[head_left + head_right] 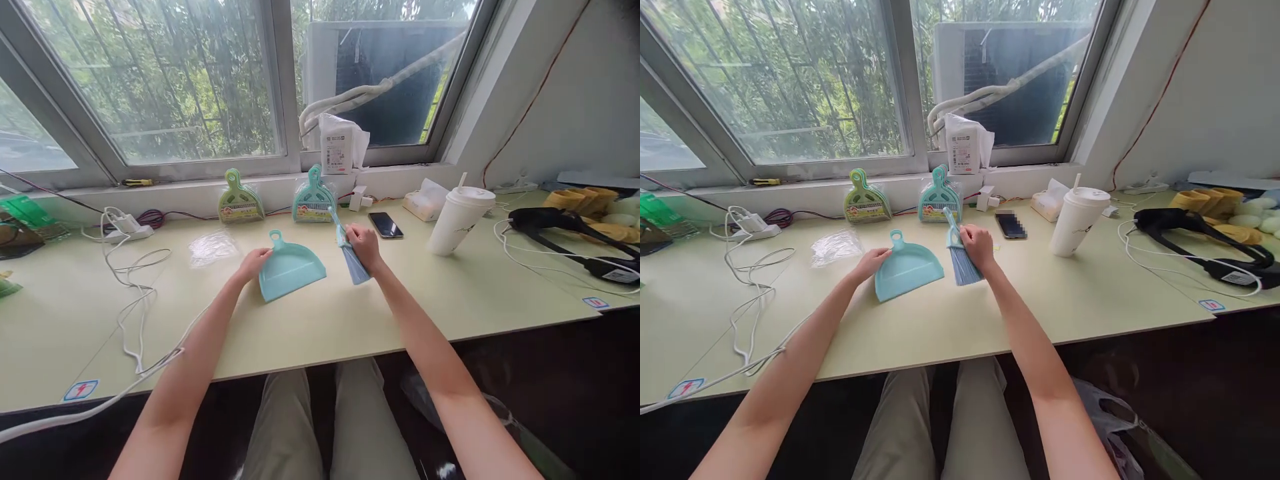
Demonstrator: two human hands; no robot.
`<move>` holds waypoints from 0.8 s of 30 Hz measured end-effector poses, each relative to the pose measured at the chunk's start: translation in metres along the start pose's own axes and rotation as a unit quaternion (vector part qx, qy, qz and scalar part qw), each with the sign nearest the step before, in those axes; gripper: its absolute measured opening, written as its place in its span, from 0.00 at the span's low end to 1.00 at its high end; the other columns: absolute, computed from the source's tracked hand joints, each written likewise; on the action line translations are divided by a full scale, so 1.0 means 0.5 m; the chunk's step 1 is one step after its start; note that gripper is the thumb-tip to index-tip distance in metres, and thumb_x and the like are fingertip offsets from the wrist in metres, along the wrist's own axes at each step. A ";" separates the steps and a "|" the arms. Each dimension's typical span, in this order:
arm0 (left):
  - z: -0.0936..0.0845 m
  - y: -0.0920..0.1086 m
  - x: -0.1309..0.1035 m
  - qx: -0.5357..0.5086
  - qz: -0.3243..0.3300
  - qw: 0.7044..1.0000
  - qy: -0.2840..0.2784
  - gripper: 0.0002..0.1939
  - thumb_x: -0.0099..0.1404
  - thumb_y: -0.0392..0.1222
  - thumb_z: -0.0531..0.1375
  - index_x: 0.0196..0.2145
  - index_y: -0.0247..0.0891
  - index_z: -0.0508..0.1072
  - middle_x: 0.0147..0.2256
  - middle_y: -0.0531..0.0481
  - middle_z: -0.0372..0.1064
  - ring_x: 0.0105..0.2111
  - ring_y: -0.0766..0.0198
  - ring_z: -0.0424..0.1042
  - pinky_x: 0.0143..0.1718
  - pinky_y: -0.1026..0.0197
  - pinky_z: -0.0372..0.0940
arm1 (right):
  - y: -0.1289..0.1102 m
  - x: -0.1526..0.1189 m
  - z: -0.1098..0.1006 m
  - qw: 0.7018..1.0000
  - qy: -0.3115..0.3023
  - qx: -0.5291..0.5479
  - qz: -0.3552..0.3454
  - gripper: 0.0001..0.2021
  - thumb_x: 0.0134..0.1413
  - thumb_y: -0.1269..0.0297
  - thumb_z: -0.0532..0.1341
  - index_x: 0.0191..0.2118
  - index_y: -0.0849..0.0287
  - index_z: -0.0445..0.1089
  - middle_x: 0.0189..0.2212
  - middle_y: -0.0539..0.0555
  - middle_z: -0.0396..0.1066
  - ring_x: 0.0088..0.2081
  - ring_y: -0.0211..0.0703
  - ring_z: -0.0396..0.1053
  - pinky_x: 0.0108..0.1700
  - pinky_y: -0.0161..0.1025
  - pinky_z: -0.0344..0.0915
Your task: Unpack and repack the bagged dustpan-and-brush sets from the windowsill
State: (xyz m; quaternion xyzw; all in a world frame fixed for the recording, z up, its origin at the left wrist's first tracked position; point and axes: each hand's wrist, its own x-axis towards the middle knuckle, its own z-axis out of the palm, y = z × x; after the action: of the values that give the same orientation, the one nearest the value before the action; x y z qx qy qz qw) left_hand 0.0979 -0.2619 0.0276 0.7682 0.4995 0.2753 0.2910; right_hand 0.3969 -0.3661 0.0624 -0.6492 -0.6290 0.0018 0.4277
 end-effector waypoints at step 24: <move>-0.060 -0.030 -0.008 0.033 0.074 0.972 0.220 0.14 0.51 0.32 0.57 0.36 0.35 0.76 0.47 0.45 0.70 0.42 0.60 0.74 0.53 0.54 0.64 | 0.038 -0.013 0.024 0.953 -0.144 -0.250 0.093 0.14 0.60 0.57 0.55 0.47 0.55 0.71 0.40 0.59 0.77 0.43 0.51 0.73 0.40 0.40 0.61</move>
State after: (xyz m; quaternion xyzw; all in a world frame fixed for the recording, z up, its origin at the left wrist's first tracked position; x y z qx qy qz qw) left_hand 0.0659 -0.2556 0.0366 0.7326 0.5019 0.4418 0.1273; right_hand 0.4046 -0.3619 0.0403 -0.7836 -0.6013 -0.0224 0.1548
